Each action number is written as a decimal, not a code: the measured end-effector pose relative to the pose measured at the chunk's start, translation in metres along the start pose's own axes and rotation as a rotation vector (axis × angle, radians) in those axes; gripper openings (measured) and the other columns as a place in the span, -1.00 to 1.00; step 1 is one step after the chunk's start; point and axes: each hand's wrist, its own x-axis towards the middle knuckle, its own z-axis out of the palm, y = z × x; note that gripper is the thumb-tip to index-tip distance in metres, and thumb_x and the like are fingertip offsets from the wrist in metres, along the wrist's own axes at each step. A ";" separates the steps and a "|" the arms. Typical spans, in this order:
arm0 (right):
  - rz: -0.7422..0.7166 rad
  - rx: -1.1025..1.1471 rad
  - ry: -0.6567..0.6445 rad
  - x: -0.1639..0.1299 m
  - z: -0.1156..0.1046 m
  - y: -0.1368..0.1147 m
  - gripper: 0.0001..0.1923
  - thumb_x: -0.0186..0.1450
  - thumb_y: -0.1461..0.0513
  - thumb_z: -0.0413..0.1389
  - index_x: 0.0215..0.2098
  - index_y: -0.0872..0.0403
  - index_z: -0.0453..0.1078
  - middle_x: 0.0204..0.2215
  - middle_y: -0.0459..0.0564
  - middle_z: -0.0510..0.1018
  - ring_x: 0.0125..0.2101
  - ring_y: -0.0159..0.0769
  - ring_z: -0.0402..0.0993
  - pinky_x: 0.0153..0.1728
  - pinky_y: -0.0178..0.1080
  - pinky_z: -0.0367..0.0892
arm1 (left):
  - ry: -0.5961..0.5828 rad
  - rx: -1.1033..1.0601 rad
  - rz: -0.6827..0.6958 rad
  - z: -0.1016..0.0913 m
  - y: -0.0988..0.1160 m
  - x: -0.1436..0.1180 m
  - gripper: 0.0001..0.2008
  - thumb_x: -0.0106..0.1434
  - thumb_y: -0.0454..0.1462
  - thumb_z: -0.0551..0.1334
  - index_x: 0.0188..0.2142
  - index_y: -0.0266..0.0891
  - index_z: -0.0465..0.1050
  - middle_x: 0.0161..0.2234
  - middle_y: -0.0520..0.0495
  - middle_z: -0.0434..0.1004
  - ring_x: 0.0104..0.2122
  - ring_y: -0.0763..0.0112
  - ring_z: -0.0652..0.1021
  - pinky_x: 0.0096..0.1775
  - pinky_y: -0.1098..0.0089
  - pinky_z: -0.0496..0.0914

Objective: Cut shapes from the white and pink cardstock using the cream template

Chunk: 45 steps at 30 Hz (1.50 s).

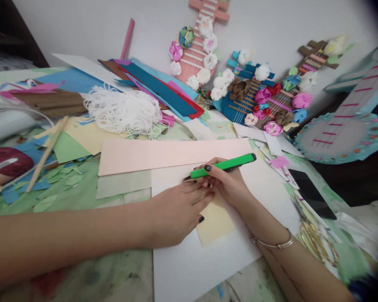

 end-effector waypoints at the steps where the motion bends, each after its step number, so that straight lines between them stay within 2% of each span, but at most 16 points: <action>1: 0.000 0.001 -0.001 0.000 0.000 0.000 -0.79 0.10 0.15 0.35 -0.48 0.10 0.47 -0.60 -0.06 0.57 -0.61 -0.44 0.44 -0.61 -0.41 0.26 | -0.009 0.002 -0.003 0.000 0.000 0.000 -0.46 0.46 -0.21 -0.09 0.33 -0.48 0.04 0.33 -0.37 0.04 0.33 -0.03 0.10 0.28 0.02 0.07; 7: -0.008 -0.024 0.006 -0.002 0.000 0.001 -0.79 0.11 0.15 0.35 -0.49 0.10 0.46 -0.63 -0.07 0.56 -0.63 -0.44 0.44 -0.63 -0.43 0.26 | -0.043 0.005 -0.005 -0.002 0.000 0.001 -0.45 0.46 -0.21 -0.11 0.34 -0.49 0.01 0.35 -0.38 -0.01 0.34 -0.02 0.07 0.28 0.03 0.07; 22: -0.001 -0.024 0.083 -0.001 0.000 -0.001 -0.75 0.04 0.14 0.37 -0.55 0.08 0.42 -0.66 -0.10 0.52 -0.66 -0.44 0.37 -0.67 -0.37 0.23 | 0.014 -0.002 0.003 0.002 -0.002 -0.001 -0.47 0.46 -0.21 -0.08 0.32 -0.47 0.06 0.34 -0.36 0.02 0.34 0.02 0.08 0.29 0.08 0.06; 45: -0.004 -0.036 0.068 0.001 -0.009 -0.006 -0.75 0.03 0.15 0.37 -0.56 0.08 0.41 -0.63 -0.08 0.54 -0.65 -0.43 0.39 -0.64 -0.36 0.27 | 0.025 -0.039 0.007 0.000 -0.001 0.001 -0.48 0.45 -0.22 -0.10 0.30 -0.46 0.11 0.35 -0.32 0.01 0.35 0.06 0.05 0.31 0.08 0.01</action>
